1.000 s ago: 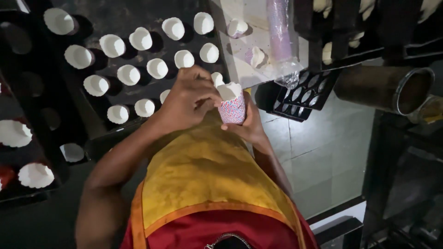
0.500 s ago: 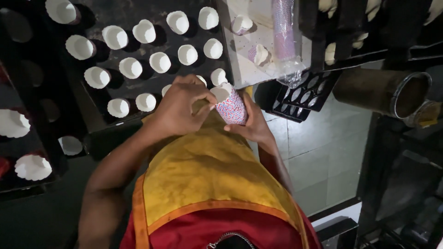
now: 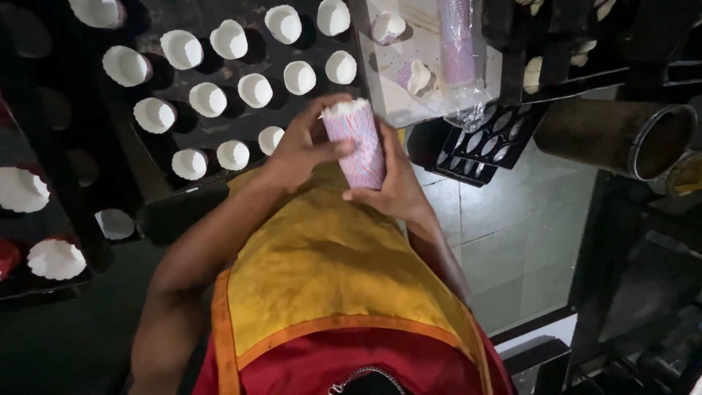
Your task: The person takes printed paper baking cups and presses them one at a time into the cavities of black trays, filling the tray holes. They briefly open a plastic-wrapped bundle of cups and continue placing cups into the tray cavities.
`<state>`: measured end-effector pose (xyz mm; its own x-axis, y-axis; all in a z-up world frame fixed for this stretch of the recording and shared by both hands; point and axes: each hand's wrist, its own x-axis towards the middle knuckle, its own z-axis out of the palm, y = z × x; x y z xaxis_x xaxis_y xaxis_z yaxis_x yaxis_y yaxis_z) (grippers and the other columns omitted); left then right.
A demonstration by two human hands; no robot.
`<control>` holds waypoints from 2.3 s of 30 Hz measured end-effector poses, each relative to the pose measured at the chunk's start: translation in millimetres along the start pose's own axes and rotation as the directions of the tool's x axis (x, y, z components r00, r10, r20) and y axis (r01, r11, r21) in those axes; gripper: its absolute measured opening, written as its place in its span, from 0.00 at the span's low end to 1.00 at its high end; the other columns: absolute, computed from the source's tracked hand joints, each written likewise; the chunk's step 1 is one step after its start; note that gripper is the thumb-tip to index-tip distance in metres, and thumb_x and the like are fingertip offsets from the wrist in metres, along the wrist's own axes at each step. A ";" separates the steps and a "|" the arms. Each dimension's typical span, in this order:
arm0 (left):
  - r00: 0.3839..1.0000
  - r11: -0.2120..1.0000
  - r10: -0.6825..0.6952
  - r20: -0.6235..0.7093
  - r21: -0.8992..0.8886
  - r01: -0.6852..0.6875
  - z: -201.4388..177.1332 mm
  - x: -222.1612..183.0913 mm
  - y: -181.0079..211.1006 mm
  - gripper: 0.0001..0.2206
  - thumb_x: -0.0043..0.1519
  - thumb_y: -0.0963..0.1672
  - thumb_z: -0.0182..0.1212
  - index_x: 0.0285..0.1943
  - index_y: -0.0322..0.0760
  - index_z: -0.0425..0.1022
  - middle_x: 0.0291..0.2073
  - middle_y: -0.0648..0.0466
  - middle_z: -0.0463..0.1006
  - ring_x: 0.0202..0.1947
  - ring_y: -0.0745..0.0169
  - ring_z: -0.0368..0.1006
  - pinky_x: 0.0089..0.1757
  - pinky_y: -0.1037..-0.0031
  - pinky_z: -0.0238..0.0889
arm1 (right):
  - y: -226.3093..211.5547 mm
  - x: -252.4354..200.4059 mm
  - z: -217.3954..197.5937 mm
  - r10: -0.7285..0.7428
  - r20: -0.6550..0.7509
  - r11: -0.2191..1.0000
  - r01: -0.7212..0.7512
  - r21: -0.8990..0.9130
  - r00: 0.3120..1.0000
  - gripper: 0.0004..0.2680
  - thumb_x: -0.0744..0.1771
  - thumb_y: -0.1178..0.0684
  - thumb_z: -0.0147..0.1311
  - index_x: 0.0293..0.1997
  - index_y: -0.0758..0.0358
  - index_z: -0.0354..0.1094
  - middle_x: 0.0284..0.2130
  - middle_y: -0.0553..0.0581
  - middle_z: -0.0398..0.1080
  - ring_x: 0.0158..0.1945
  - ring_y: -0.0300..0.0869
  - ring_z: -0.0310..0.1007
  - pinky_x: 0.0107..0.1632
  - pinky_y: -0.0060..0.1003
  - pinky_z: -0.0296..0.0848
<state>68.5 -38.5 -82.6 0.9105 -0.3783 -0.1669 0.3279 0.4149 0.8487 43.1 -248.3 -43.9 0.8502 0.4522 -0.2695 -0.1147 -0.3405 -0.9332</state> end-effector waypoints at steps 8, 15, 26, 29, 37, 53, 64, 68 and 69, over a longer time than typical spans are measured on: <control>0.967 0.774 -0.046 -0.249 -0.621 -0.123 11.9 3.0 -5.2 0.24 0.65 0.41 0.70 0.67 0.26 0.66 0.53 0.46 0.76 0.54 0.53 0.75 0.57 0.60 0.69 | -8.3 7.5 19.1 -0.249 -0.497 0.957 0.289 0.003 0.831 0.31 0.61 0.64 0.76 0.67 0.65 0.55 0.60 0.60 0.60 0.61 0.42 0.66 0.66 0.37 0.69; 0.950 0.836 0.188 -0.249 -0.467 -0.287 33.9 5.6 37.2 0.35 0.60 0.37 0.70 0.75 0.31 0.55 0.58 0.43 0.74 0.64 0.47 0.73 0.63 0.54 0.69 | -28.8 12.4 17.4 -0.416 -0.507 0.907 0.302 -0.294 0.755 0.27 0.61 0.60 0.78 0.63 0.68 0.60 0.60 0.62 0.64 0.60 0.45 0.72 0.58 0.37 0.78; 0.879 0.841 0.131 -0.459 -0.417 -0.344 6.2 7.2 14.8 0.25 0.63 0.37 0.65 0.68 0.24 0.60 0.58 0.39 0.75 0.58 0.42 0.76 0.61 0.50 0.71 | -15.9 13.4 16.5 -0.506 -0.477 0.843 0.295 -0.450 0.719 0.28 0.60 0.56 0.79 0.61 0.67 0.61 0.58 0.61 0.65 0.57 0.48 0.72 0.56 0.41 0.77; 0.848 0.776 0.098 -0.520 -0.494 -0.392 -18.2 4.6 19.6 0.24 0.64 0.40 0.64 0.67 0.26 0.60 0.56 0.39 0.75 0.57 0.43 0.75 0.60 0.51 0.69 | 12.9 20.2 9.8 -0.391 -0.531 0.919 0.353 -0.178 0.752 0.25 0.64 0.57 0.74 0.63 0.66 0.58 0.57 0.61 0.64 0.55 0.47 0.70 0.57 0.43 0.74; 0.751 0.565 0.180 -0.636 -0.558 -0.608 -92.9 -39.5 26.9 0.24 0.69 0.46 0.62 0.69 0.32 0.60 0.58 0.41 0.73 0.61 0.43 0.73 0.65 0.53 0.66 | 67.4 94.2 -32.2 0.076 -0.197 0.432 0.145 0.890 0.978 0.25 0.63 0.55 0.61 0.67 0.64 0.56 0.52 0.61 0.67 0.49 0.54 0.71 0.44 0.49 0.73; 0.559 0.449 0.109 -0.822 -0.461 -0.765 -98.4 -91.3 15.0 0.27 0.65 0.44 0.64 0.69 0.27 0.59 0.56 0.38 0.75 0.60 0.39 0.74 0.64 0.51 0.68 | 134.7 348.3 -76.6 -0.430 -0.051 0.762 0.332 -0.557 0.901 0.21 0.59 0.58 0.72 0.53 0.56 0.66 0.47 0.59 0.73 0.54 0.51 0.71 0.58 0.43 0.70; 0.569 0.455 0.085 -0.818 -0.476 -0.753 -102.3 -90.3 16.8 0.27 0.64 0.44 0.65 0.68 0.26 0.60 0.55 0.38 0.75 0.59 0.39 0.74 0.63 0.50 0.69 | 145.6 340.0 -81.7 -0.443 0.157 0.350 0.331 -0.876 0.883 0.08 0.57 0.52 0.76 0.27 0.58 0.79 0.69 0.55 0.61 0.69 0.60 0.48 0.63 0.54 0.53; 0.581 0.453 0.069 -0.811 -0.493 -0.743 -103.0 -88.4 17.8 0.27 0.64 0.44 0.66 0.67 0.23 0.61 0.55 0.37 0.75 0.59 0.39 0.74 0.64 0.51 0.69 | 148.4 338.1 -83.4 -0.436 0.127 0.355 0.300 -0.885 0.891 0.10 0.57 0.53 0.76 0.36 0.57 0.80 0.71 0.55 0.57 0.70 0.61 0.47 0.65 0.56 0.52; 0.583 0.449 0.066 -0.810 -0.498 -0.742 -102.6 -88.4 17.9 0.27 0.64 0.44 0.66 0.67 0.23 0.61 0.55 0.37 0.75 0.59 0.39 0.74 0.64 0.51 0.69 | 146.5 337.2 -82.8 -0.430 0.115 0.367 0.290 -0.884 0.895 0.12 0.57 0.53 0.76 0.40 0.57 0.81 0.71 0.56 0.57 0.70 0.62 0.47 0.65 0.57 0.52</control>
<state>19.7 87.3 -104.1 0.7567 0.4769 -0.4472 -0.4031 0.8789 0.2551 355.4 -213.9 -251.9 0.7512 0.6465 0.1331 0.6588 -0.7222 -0.2108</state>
